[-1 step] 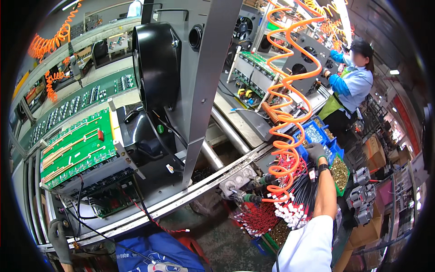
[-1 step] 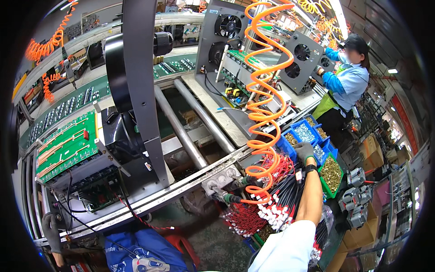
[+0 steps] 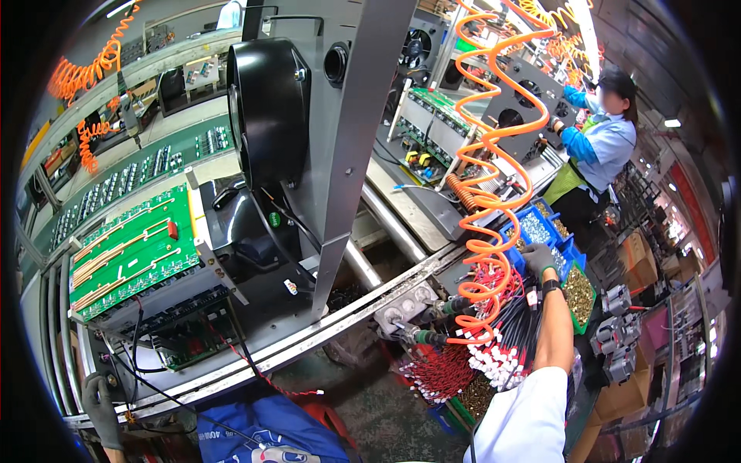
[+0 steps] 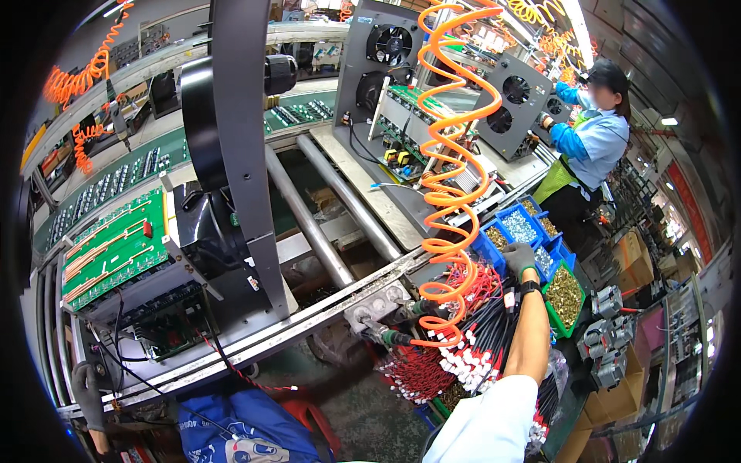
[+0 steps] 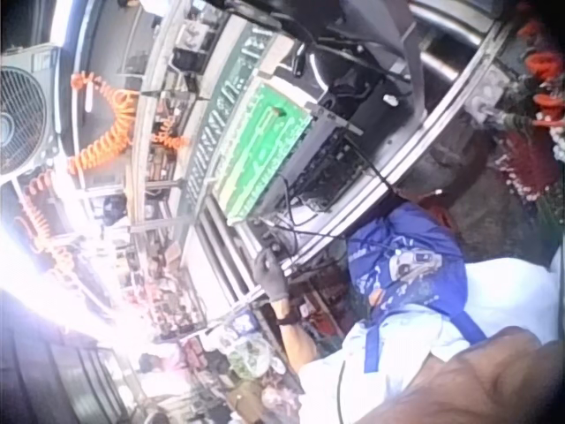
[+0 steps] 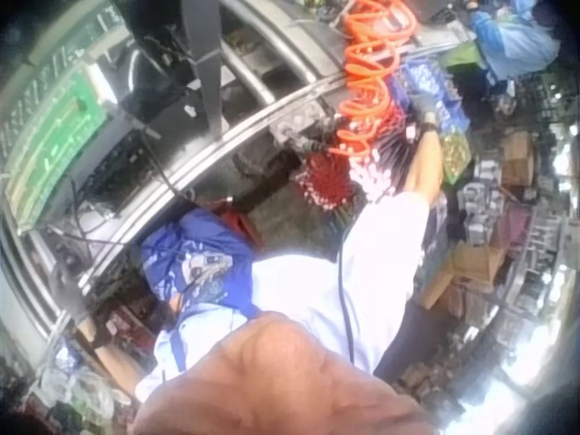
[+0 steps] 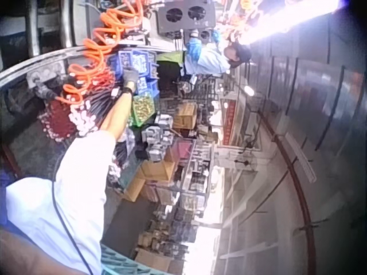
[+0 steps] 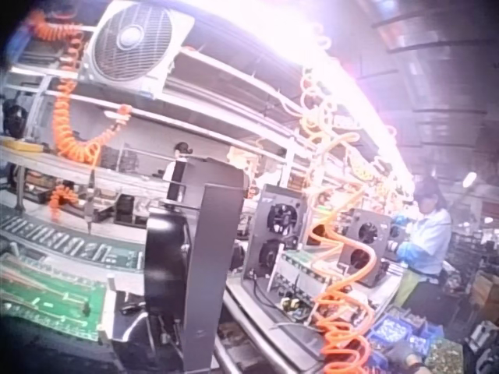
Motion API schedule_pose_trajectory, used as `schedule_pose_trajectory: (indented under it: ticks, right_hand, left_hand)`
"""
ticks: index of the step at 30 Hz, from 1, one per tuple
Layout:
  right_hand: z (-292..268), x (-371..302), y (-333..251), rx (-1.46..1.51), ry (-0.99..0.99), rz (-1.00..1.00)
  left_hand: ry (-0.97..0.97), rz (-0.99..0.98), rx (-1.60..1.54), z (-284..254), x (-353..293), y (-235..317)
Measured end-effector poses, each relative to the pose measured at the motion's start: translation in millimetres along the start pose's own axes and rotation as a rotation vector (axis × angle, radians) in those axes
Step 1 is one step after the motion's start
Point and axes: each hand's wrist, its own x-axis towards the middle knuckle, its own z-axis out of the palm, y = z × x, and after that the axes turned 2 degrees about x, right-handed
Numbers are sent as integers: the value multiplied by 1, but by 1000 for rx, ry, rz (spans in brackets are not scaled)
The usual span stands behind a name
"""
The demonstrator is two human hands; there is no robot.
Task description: Assembling the internal components and wiring of a power inverter unit on a production line.
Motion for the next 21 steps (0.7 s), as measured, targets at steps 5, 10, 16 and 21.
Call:
schedule_pose_trajectory:
  ticks: [5, 10, 16, 21]
  right_hand:
    - [6, -6, 0, 4, 211, -112]
    - [-12, -11, -6, 687, 184, 41]
    - [-41, -35, -22, 1257, 91, -1]
    - [-71, -124, -89, 1529, 27, -197]
  left_hand:
    - [-35, 57, -31, -2, 1, 27]
    - [-50, 132, -117, 5, -9, 91]
    - [-335, 267, -335, 19, -33, 206]
    - [-922, 242, -813, 59, -49, 272]
